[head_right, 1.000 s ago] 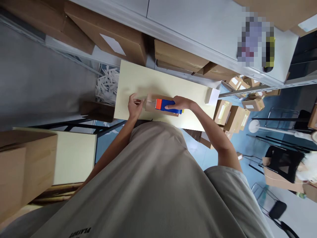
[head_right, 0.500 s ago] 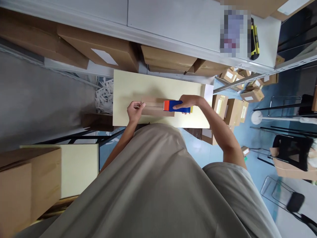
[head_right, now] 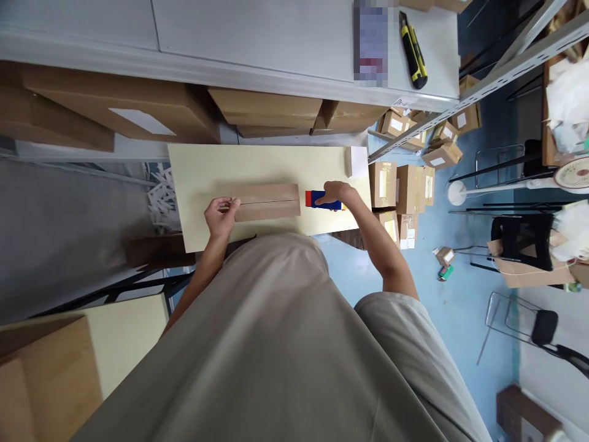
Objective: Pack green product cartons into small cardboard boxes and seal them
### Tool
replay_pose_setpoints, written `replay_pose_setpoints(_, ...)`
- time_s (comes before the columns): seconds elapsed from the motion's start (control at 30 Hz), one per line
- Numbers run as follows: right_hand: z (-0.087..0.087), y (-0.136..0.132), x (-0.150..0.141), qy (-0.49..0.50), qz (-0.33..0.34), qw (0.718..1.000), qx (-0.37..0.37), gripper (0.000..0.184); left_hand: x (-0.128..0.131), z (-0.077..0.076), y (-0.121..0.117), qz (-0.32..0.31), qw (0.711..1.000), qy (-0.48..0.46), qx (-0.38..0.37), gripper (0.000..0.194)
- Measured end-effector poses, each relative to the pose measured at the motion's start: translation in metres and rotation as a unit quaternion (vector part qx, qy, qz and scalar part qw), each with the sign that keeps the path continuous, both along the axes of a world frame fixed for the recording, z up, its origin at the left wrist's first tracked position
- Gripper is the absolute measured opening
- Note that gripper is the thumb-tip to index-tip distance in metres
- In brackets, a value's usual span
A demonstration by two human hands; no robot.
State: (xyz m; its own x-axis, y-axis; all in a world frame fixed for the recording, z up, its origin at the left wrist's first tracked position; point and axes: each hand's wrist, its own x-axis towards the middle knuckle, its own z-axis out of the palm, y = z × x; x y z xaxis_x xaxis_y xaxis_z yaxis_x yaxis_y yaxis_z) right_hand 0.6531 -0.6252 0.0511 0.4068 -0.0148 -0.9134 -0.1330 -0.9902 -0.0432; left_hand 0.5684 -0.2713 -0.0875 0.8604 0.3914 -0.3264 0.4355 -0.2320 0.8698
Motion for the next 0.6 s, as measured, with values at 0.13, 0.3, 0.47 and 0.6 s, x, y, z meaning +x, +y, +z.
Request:
replay_pose_setpoints(0.13,-0.034,0.026,-0.027,-0.151,0.069,0.984,-0.066,0.042,0.001,-0.002,0.0,-0.002,1.0,-0.004,0.018,0.021)
replay_pose_setpoints(0.3,-0.093,0.038,-0.069,-0.294,0.011,0.95,-0.101,0.031,0.002,-0.001,0.001,-0.004,1.0,0.002,0.028,0.02)
replay_pose_setpoints(0.47,-0.141,0.02,-0.096,-0.381,-0.117,0.914,-0.082,0.032,-0.002,0.003,-0.001,-0.002,0.999,0.012,0.042,0.022)
replay_pose_setpoints(0.6,-0.148,0.019,-0.104,-0.404,-0.176,0.894,-0.08,0.027,-0.006,0.008,-0.002,-0.016,0.998,0.024,0.063,0.022)
